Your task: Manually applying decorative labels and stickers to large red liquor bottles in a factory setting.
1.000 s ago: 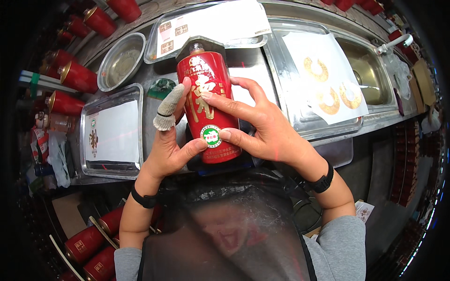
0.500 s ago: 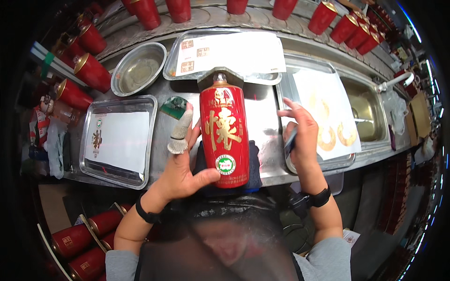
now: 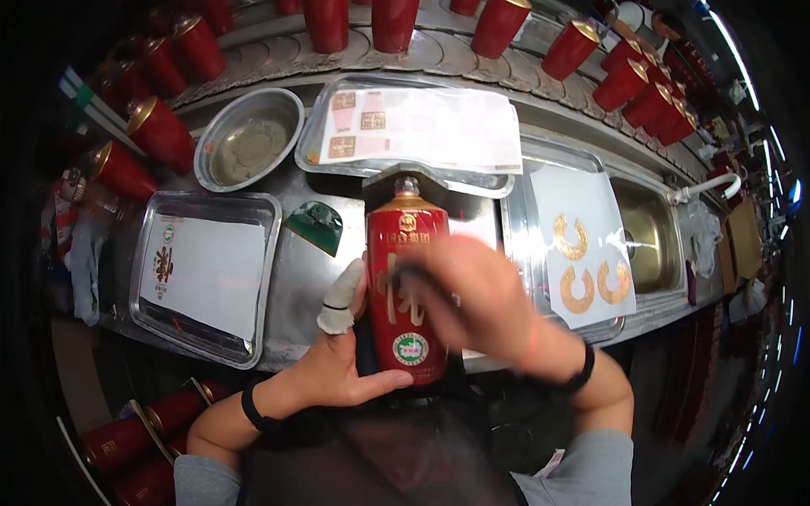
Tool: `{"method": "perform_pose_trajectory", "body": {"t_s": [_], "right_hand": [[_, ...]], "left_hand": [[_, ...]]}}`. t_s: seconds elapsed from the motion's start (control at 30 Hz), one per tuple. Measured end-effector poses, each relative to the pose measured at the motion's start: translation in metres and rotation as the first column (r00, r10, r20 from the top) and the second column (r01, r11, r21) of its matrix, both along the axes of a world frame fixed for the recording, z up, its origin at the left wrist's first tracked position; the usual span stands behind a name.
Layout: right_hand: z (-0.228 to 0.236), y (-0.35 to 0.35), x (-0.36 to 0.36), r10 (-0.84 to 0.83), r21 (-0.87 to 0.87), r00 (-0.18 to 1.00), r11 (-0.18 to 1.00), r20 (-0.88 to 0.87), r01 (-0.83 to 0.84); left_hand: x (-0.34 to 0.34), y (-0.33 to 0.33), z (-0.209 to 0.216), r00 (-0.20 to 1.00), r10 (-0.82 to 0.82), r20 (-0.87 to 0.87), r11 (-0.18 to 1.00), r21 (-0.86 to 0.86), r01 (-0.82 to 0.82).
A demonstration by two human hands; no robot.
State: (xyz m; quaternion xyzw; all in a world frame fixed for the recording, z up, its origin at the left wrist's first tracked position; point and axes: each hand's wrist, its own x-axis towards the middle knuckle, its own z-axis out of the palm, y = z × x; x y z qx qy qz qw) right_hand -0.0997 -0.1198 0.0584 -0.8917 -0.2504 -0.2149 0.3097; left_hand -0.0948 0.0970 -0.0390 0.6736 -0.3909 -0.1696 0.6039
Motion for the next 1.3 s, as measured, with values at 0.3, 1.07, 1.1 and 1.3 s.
{"method": "perform_pose_trajectory", "body": {"t_s": [0.3, 1.07, 1.1, 1.3], "right_hand": [[0.015, 0.002, 0.009, 0.132, 0.041, 0.987, 0.991, -0.092, -0.129], [-0.011, 0.012, -0.078, 0.042, -0.027, 0.985, 0.999, 0.169, -0.038], [-0.009, 0.015, -0.070, -0.119, -0.062, 0.972, 0.989, 0.202, 0.134], [-0.028, 0.071, -0.082, 0.213, -0.358, 0.973, 0.918, 0.087, -0.169]], "left_hand": [[-0.002, -0.001, -0.005, 0.999, 0.041, 0.000, 0.999, -0.032, -0.041], [0.024, 0.047, 0.011, 0.964, 0.184, -0.193, 0.980, -0.035, -0.194], [0.021, 0.046, 0.011, 0.964, 0.189, -0.186, 0.979, -0.040, -0.199], [0.002, 0.049, 0.014, 0.938, 0.185, -0.293, 0.971, -0.091, -0.220]]}}
